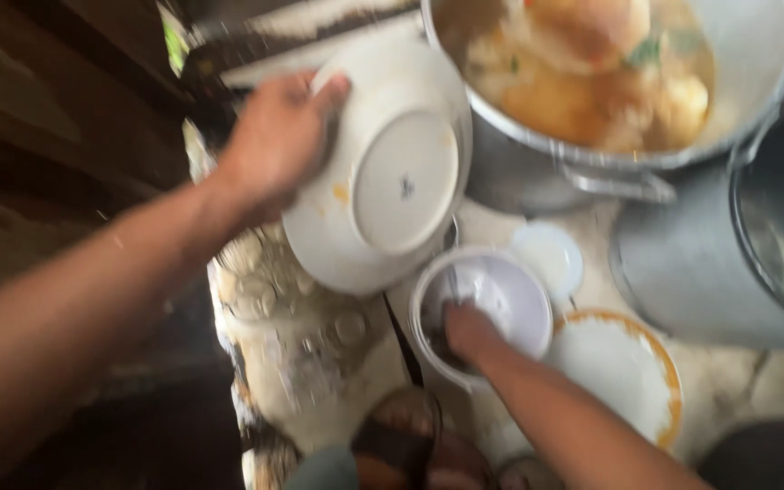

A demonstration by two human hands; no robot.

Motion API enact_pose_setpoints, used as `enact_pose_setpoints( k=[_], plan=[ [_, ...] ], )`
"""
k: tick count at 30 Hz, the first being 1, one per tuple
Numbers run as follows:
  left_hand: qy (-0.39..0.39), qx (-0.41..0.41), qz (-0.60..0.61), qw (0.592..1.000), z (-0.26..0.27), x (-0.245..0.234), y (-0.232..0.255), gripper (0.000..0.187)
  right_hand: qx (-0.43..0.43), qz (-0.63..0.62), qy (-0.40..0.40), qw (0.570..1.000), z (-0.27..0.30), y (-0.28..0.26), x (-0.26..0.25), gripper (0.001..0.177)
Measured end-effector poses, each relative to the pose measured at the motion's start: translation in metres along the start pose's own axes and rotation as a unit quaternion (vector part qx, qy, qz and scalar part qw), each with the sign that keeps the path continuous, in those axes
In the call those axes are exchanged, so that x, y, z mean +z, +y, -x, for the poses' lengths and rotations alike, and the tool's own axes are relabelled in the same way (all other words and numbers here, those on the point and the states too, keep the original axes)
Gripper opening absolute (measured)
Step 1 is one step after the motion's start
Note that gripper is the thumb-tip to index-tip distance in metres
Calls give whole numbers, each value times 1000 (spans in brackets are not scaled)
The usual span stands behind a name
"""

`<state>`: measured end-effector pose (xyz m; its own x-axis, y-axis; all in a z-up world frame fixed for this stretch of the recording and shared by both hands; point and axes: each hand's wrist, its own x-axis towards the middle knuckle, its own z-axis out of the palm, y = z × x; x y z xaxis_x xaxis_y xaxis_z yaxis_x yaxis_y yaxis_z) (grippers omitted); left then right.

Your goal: Washing various dirty dishes including plates, bowls, and glasses using a sponge and water in a semi-outdoor environment.

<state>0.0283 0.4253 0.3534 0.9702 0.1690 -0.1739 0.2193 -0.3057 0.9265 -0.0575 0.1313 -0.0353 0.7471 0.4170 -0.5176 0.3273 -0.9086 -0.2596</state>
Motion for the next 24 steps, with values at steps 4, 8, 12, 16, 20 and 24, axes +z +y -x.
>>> enact_pose_setpoints(
  k=[4, 8, 12, 16, 20, 24],
  plan=[
    [-40, 40, 16, 998, -8, 6, -5, 39, 399, -295, 11, 868, 18, -57, -55, 57],
    [-23, 56, -12, 998, -6, 9, -2, 38, 293, -56, -204, 933, 36, -79, -97, 64],
    [-11, 29, 32, 999, -4, 8, -2, 37, 210, -37, -195, 957, 5, -31, -36, 49],
    [36, 17, -20, 999, -1, 3, 10, 38, 14, 91, -266, 960, -55, 18, 40, 45],
    [45, 56, 40, 997, 1, -12, 32, 40, 147, 235, -406, 871, 4, -44, -75, 34],
    [110, 21, -2, 994, 12, -30, 84, 41, -35, 119, -227, 966, 69, -50, -186, 23]
  ],
)
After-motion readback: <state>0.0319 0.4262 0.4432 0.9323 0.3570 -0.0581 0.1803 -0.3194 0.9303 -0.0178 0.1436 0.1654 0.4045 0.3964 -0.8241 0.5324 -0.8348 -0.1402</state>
